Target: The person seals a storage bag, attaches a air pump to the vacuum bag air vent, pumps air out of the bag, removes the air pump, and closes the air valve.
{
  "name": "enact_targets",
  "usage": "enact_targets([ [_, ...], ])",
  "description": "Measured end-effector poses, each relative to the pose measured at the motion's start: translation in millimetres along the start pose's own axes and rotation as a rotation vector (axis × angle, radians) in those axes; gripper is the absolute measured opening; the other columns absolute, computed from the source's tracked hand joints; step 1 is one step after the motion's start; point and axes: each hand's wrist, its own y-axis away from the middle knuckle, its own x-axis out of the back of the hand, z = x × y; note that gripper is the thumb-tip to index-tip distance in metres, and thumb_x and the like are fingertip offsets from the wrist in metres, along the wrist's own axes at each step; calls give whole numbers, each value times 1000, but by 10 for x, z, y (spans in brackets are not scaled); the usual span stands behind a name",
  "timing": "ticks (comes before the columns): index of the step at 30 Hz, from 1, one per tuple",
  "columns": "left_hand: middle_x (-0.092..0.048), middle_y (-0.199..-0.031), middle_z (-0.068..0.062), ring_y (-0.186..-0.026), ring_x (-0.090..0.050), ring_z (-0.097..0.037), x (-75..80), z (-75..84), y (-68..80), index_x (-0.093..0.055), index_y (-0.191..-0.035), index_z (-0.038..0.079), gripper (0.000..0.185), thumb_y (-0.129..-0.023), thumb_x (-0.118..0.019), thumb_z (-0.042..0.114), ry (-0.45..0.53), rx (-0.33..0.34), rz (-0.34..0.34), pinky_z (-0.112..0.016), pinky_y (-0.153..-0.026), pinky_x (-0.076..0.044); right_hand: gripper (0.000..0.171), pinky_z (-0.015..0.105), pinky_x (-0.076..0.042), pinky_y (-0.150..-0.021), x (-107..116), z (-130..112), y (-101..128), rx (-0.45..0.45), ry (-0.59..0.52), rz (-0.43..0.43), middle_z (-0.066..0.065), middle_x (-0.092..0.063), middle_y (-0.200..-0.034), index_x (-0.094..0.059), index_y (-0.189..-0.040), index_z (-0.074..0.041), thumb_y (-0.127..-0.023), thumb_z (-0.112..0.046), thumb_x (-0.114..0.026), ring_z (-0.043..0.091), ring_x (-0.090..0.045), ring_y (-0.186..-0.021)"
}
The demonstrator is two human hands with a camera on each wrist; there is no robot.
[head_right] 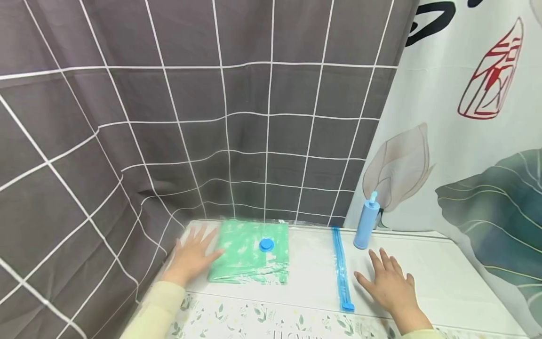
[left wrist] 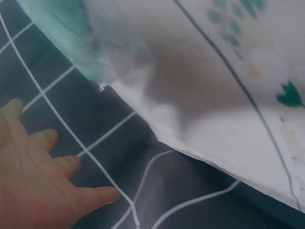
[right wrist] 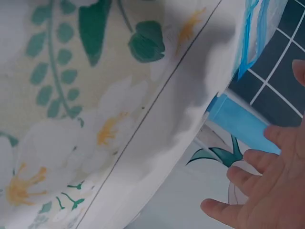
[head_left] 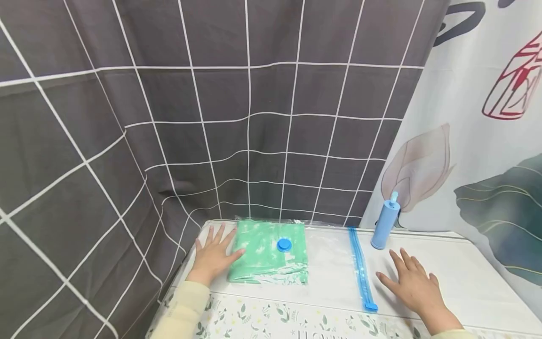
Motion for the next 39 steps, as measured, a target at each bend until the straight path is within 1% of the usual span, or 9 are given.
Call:
enact_targets([
  [5, -24, -191, -13, -177, -15, -52, -63, 175, -7, -39, -178, 31, 86, -107, -57, 76, -14, -67, 7, -94, -132, -12, 96, 94, -48, -103, -39, -18, 13, -2, 15, 43, 44, -37, -171, -43, -166, 5, -107, -68, -64, 74, -46, -144],
  [10, -32, -188, -15, -176, -23, -51, -136, 499, 1, -46, -175, 31, 86, -104, -60, 78, -50, -162, -1, -91, -132, -20, 91, 90, -54, -97, -76, -61, 16, -7, 5, 60, 46, -46, -163, -48, -162, 7, -105, -59, -72, 75, -52, -137],
  [13, -41, -184, -15, -172, -33, -51, -211, 798, -27, -48, -174, 33, 86, -103, -59, 80, -119, -245, -17, -87, -132, -30, 85, 84, -59, -95, -66, -96, 18, -13, -4, 54, 47, -54, -152, -51, -157, 12, -105, -51, -75, 72, -59, -130],
  [16, -52, -178, -11, -166, -48, -46, -277, 1177, -45, -51, -171, 33, 83, -103, -64, 78, -211, -335, -26, -80, -131, -40, 80, 77, -63, -93, -55, -137, 26, -37, -21, 14, 48, -60, -141, -55, -150, 16, -105, -47, -74, 68, -65, -125],
  [21, -73, -154, 1, -144, -68, -25, -422, 1775, 29, -69, -155, 29, 67, -101, -76, 69, -399, -474, 1, -57, -120, -60, 79, 73, -64, -98, -90, -223, 77, -68, -101, -92, 45, -67, -131, -57, -144, 20, -107, -48, -72, 62, -70, -121],
  [27, -78, -123, 13, -117, -70, -10, -675, 2310, 187, -79, -131, 35, 49, -99, -76, 72, -512, -625, -1, -39, -106, -62, 77, 68, -65, -98, -112, -324, 120, -83, -226, -171, 31, -78, -115, -59, -141, 20, -107, -47, -72, 50, -76, -110],
  [33, -77, -120, 17, -112, -69, -7, -874, 2667, 276, -79, -128, 42, 38, -101, -75, 69, -515, -725, -14, -36, -104, -60, 74, 67, -66, -97, -117, -346, 154, -107, -286, -198, 25, -79, -112, -57, -144, 18, -106, -43, -74, 45, -78, -105],
  [36, -77, -125, 18, -115, -69, -6, -898, 2772, 301, -78, -133, 45, 41, -102, -72, 72, -530, -739, -50, -36, -107, -61, 73, 64, -67, -93, -133, -345, 188, -104, -318, -198, 20, -79, -109, -57, -144, 18, -106, -41, -75, 38, -77, -100],
  [39, -77, -126, 19, -116, -69, -5, -918, 2839, 319, -78, -134, 47, 43, -100, -73, 73, -538, -755, -72, -35, -109, -61, 72, 55, -68, -86, -145, -360, 211, -126, -377, -204, 13, -78, -105, -55, -146, 18, -106, -38, -75, 27, -75, -92],
])
